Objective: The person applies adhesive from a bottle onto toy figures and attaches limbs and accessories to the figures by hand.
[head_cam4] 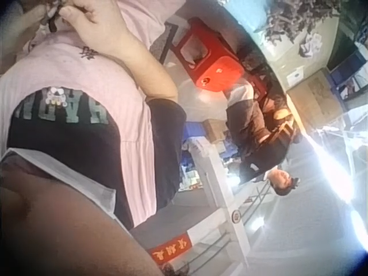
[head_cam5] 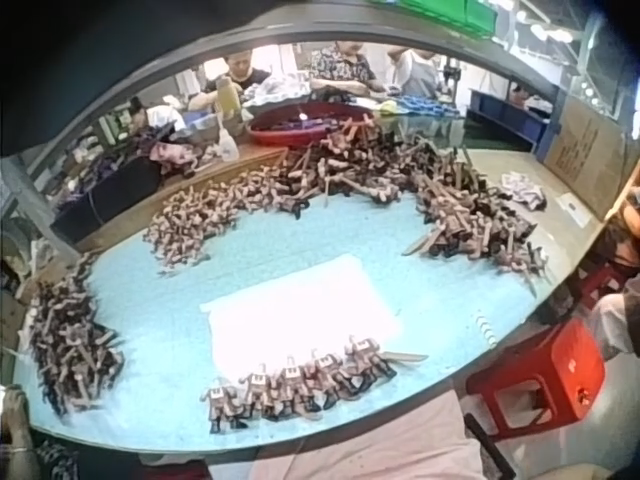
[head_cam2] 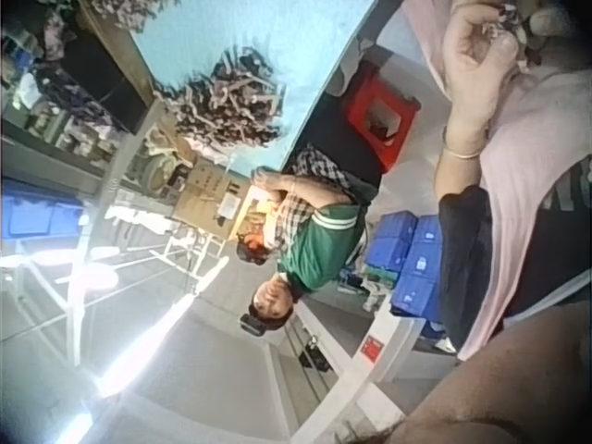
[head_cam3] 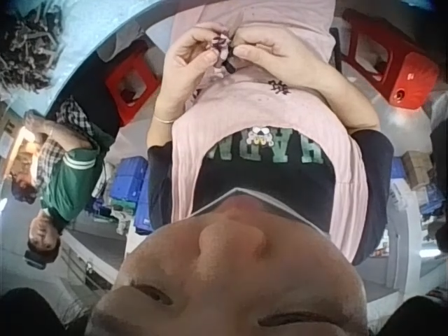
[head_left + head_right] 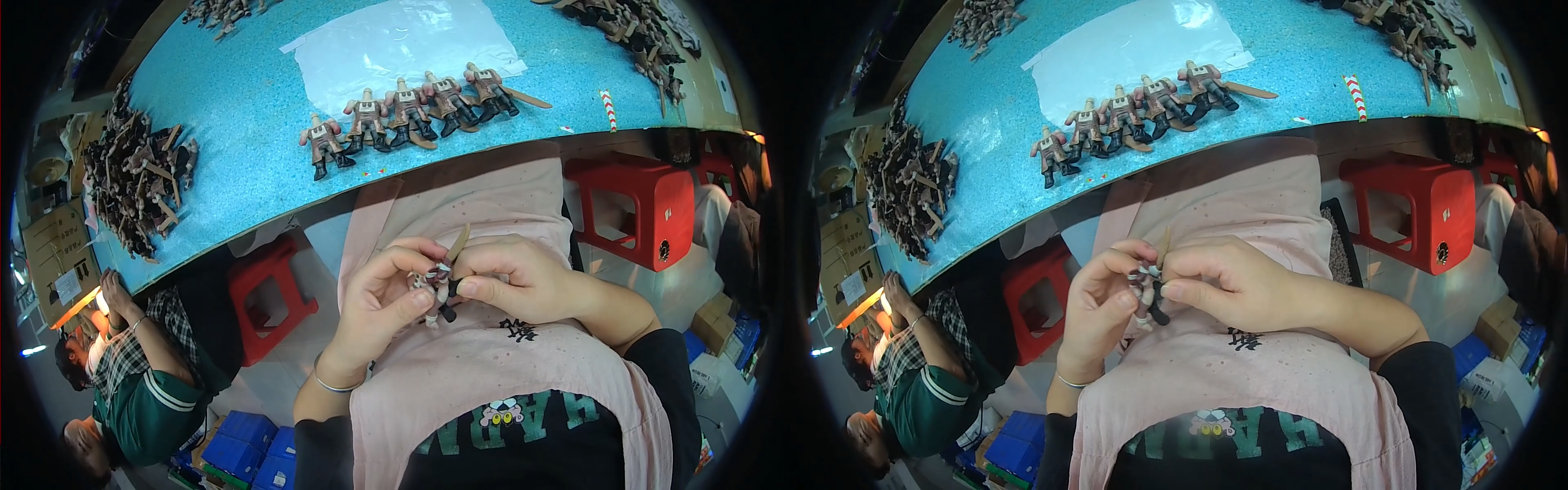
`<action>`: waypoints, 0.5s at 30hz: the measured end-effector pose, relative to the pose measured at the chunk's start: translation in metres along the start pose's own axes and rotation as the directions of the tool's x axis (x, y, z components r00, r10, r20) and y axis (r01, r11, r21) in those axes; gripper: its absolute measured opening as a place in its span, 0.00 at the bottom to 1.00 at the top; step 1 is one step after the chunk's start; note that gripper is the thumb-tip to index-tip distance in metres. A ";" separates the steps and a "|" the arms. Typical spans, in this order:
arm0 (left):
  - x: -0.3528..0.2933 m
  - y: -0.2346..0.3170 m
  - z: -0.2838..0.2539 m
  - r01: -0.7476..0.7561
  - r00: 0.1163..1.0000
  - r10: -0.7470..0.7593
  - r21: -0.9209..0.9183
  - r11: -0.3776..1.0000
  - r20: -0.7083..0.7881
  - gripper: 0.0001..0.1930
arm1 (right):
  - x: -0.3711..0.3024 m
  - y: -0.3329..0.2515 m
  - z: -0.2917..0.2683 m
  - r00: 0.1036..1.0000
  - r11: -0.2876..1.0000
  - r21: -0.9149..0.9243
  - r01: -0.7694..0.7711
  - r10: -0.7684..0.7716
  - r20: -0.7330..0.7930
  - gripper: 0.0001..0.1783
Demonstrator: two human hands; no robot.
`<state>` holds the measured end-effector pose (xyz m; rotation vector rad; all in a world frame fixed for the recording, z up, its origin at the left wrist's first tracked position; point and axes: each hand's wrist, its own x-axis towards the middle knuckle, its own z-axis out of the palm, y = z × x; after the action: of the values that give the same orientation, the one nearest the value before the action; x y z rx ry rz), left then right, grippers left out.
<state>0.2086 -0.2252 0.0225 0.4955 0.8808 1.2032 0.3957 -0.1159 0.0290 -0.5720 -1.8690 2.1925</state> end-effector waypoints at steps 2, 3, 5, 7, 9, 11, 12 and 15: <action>-0.003 -0.008 0.001 0.006 1.000 -0.006 0.005 1.000 -0.016 0.17 | -0.001 0.000 -0.001 1.000 0.999 -0.051 0.016 -0.016 0.018 0.10; -0.002 -0.008 0.004 0.006 1.000 -0.005 0.005 1.000 -0.015 0.17 | -0.002 0.001 -0.002 0.999 0.999 -0.044 -0.011 0.013 0.031 0.09; 0.000 -0.007 0.010 0.028 0.993 -0.035 -0.064 0.998 -0.110 0.24 | -0.004 0.005 0.000 0.998 0.999 -0.038 -0.038 0.040 0.045 0.08; 0.001 -0.009 0.011 -0.041 0.989 0.052 0.080 0.996 -0.137 0.26 | -0.004 0.011 0.006 0.996 0.998 0.036 -0.043 0.046 -0.074 0.08; -0.001 -0.011 0.012 -0.107 0.977 0.144 0.224 0.969 -0.154 0.29 | 0.001 0.005 0.008 0.993 0.996 -0.075 0.049 -0.057 -0.099 0.10; -0.004 -0.011 0.012 -0.160 0.960 0.233 0.384 0.909 -0.153 0.30 | 0.002 0.003 0.009 0.981 0.973 -0.185 0.138 -0.160 -0.110 0.13; -0.004 -0.009 0.014 -0.118 0.961 0.208 0.408 0.905 -0.183 0.29 | 0.002 0.004 0.009 0.979 0.968 -0.194 0.158 -0.180 -0.100 0.15; -0.001 -0.006 0.006 -0.138 0.981 0.185 0.485 0.863 -0.050 0.27 | -0.001 0.006 0.007 0.977 0.962 -0.213 0.169 -0.192 -0.089 0.19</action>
<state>0.2170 -0.2274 0.0219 0.9363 1.2510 1.1631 0.3937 -0.1238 0.0237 -0.5213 -2.0154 1.8320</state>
